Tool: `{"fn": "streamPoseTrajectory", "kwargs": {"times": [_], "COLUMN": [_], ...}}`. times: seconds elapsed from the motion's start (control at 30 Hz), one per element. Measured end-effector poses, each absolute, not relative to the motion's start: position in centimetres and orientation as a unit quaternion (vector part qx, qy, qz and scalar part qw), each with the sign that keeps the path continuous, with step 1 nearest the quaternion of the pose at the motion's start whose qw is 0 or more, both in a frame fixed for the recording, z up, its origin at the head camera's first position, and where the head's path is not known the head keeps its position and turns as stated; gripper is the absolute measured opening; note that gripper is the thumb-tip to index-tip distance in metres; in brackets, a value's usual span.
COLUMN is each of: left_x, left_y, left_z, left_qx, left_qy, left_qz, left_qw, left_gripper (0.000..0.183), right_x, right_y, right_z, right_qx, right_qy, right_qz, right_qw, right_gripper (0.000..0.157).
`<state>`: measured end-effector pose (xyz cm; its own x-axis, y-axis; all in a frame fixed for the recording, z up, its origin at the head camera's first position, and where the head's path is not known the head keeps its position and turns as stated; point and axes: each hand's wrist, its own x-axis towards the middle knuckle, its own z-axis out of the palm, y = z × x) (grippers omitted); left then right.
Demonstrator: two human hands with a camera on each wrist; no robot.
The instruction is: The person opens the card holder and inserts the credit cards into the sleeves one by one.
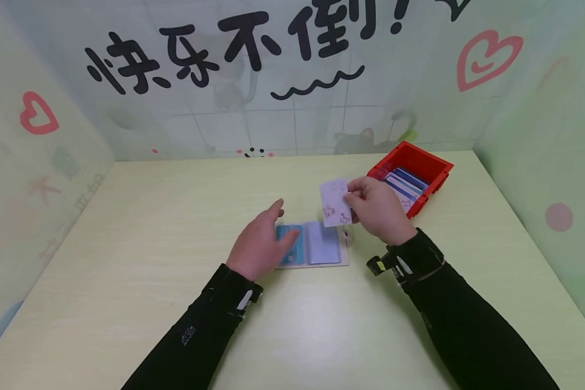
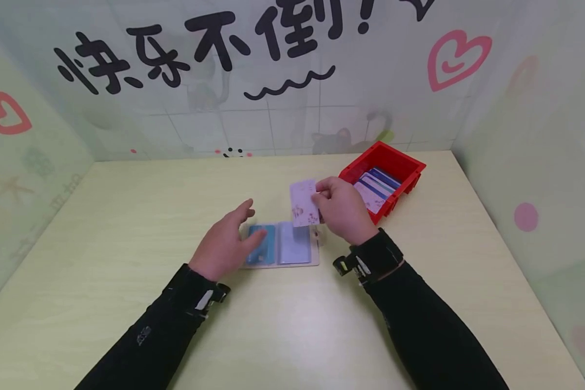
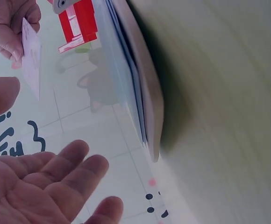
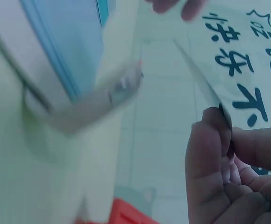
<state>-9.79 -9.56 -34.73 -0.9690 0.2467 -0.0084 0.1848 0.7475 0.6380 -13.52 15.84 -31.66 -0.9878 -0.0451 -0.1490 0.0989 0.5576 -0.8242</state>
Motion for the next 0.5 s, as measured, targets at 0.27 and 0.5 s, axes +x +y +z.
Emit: {"fn": "streamPoseTrajectory", "kwargs": {"times": [0.27,0.5], "left_x": [-9.6,-9.4], "left_y": [-8.8,-8.2], "left_z": [-34.8,-35.2], "left_qx": [0.121,0.114], "left_qy": [0.922,0.908], "left_qz": [0.366,0.402], "left_qw": [0.037,0.041], "left_gripper": [0.075,0.071], "right_x": [-12.7,-12.4], "right_y": [13.8,12.9], "right_z": [-33.4,-34.1], "right_qx": [-0.011,-0.036], "right_qy": [0.843,0.827], "right_qz": [-0.521,-0.541], "right_qw": [0.134,0.150], "right_gripper": [0.033,0.031]}}
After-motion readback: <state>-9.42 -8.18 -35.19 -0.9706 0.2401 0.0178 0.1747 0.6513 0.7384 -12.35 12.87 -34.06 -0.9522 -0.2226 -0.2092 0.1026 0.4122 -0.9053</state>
